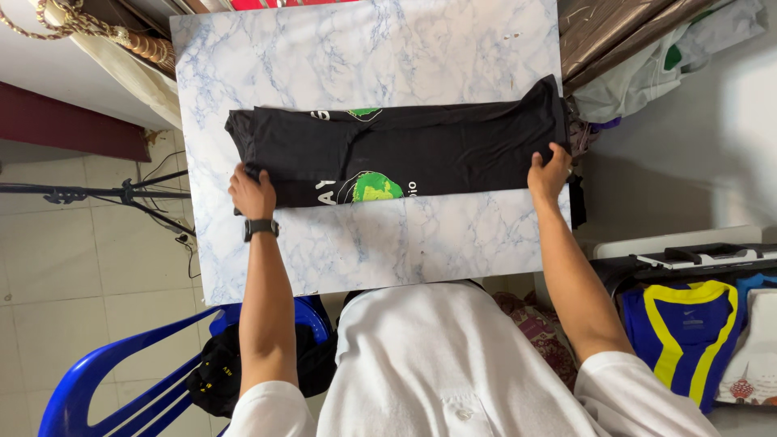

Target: The person picks up a shirt from a chair, lays it flat on a table, and folds the sleeves and body into a rectangle before placing it inside an open suitcase.

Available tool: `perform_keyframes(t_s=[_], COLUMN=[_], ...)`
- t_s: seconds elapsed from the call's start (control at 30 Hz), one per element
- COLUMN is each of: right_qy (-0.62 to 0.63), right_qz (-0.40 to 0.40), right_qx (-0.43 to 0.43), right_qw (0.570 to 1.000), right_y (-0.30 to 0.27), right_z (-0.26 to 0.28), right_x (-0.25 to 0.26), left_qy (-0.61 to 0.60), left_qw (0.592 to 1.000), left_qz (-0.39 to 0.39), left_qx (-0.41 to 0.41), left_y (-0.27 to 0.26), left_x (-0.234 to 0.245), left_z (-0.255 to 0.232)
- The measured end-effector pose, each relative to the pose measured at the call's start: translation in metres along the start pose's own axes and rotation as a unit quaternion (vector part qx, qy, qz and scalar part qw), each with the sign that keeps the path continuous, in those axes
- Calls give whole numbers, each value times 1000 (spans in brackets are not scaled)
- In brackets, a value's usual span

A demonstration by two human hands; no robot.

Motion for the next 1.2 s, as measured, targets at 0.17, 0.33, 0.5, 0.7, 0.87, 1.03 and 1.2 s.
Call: perform_keyframes(t_s=[0.17, 0.33, 0.5, 0.7, 0.87, 1.03, 1.2], right_qy=[-121, -162, -156, -157, -130, -158, 51], right_qz=[-31, -35, -22, -5, -9, 31, -32], right_qx=[25, -26, -14, -11, -22, -62, -29], right_qw=[992, 986, 987, 987, 991, 985, 998], right_y=[-7, 21, 37, 39, 37, 36, 15], right_z=[-8, -7, -2, -1, -3, -6, 4], right_x=[14, 16, 20, 21, 18, 17, 34], left_qy=[20, -2, -97, -299, -306, -390, -485], left_qw=[999, 999, 993, 952, 938, 902, 864], left_qz=[-4, -34, -31, -26, 109, 158, 103], left_qx=[25, 15, 59, 54, 122, 100, 90], left_y=[-25, -24, -19, -21, -24, -28, -36], left_x=[16, 37, 56, 63, 57, 57, 69], left_z=[23, 10, -9, -15, -4, 0, 0])
Point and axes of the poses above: each hand's wrist, its own y-axis towards the middle knuckle, its own x-axis out of the back of the hand, z = x × y, the point moved 6 cm from there along y, towards the middle knuckle, and after that the axes turned 9 degrees about y, right-handed, at the moved point
